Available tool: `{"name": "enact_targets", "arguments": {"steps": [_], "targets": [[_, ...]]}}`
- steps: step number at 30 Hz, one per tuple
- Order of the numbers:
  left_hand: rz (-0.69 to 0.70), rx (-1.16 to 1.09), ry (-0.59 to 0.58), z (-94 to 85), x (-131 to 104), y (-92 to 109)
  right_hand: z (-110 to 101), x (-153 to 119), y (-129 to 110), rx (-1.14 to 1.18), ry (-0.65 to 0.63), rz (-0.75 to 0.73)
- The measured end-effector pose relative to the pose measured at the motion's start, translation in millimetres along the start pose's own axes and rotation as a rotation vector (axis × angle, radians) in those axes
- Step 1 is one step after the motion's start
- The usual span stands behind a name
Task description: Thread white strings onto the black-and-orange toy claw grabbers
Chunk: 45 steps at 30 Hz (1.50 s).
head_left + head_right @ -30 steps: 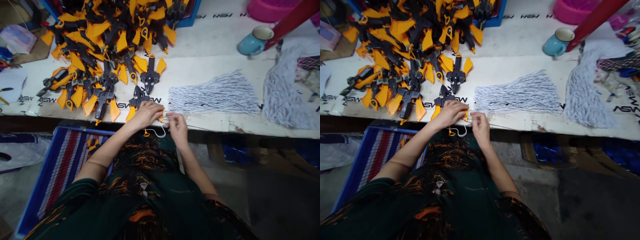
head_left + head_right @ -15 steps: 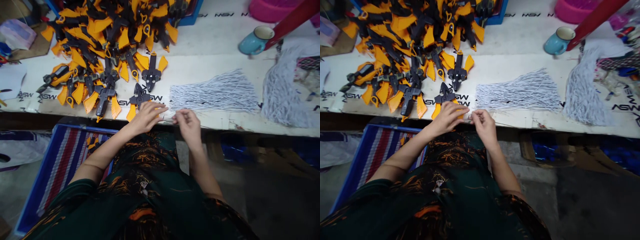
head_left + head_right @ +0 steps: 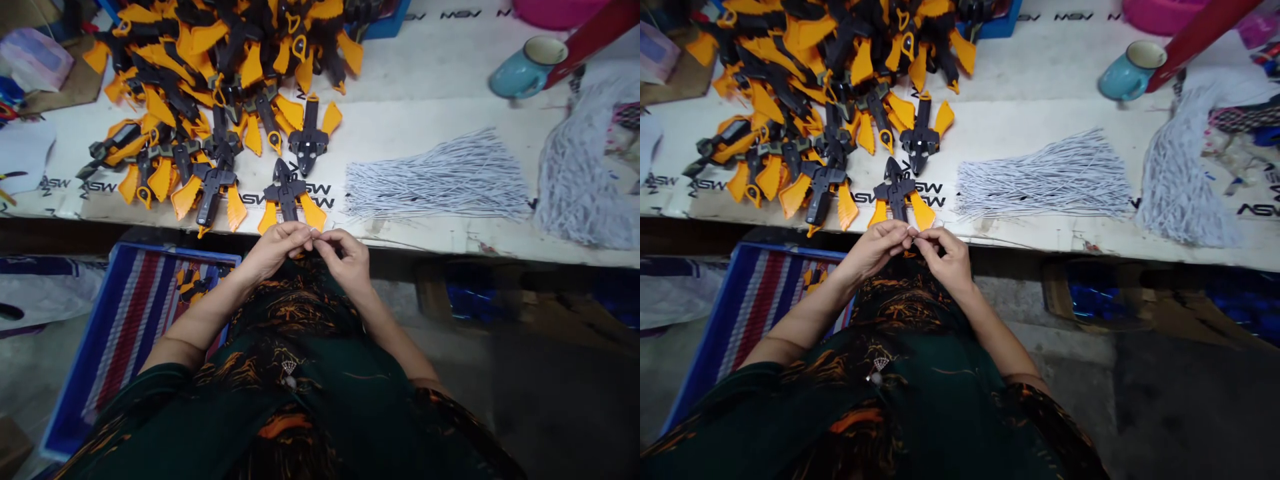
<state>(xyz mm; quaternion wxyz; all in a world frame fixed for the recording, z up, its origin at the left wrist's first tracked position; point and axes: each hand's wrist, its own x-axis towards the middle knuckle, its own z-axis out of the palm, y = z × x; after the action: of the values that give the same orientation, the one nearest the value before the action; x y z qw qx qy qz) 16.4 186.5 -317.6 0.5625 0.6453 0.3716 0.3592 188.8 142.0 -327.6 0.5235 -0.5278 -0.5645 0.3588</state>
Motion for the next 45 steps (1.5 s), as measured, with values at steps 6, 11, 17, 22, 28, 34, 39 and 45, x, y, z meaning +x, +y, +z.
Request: {"name": "enact_targets", "arguments": {"steps": [6,11,17,22,28,34,39,45], "targets": [[0.642,0.832,0.139,-7.7,2.8,-1.1,1.5,6.2,-0.7,0.457,-0.213,0.377],[0.979,1.052,0.075,-21.6,6.8,0.3,-3.4,10.9,2.9,0.632,-0.309,0.532],[1.025,1.049,0.039,-22.5,8.3,1.5,-3.5,10.4,5.2,0.513,-0.261,0.459],[1.072,1.001,0.03,-25.6,9.5,0.0,-8.4,13.6,1.7,0.46,-0.309,0.419],[0.827,0.712,0.129,-10.4,5.1,-3.9,-2.4,8.3,3.8,0.426,-0.28,0.35],[0.003,0.059,0.029,8.2,-0.6,-0.8,0.2,3.2,-2.9,0.082,-0.101,-0.002],[0.172,0.299,0.061,-4.7,4.0,3.0,-9.9,12.3,-7.0,0.097,-0.287,0.171],[0.454,0.489,0.038,-11.4,7.8,-1.6,-11.3,19.8,-2.0,0.281,-0.421,0.389]]}}
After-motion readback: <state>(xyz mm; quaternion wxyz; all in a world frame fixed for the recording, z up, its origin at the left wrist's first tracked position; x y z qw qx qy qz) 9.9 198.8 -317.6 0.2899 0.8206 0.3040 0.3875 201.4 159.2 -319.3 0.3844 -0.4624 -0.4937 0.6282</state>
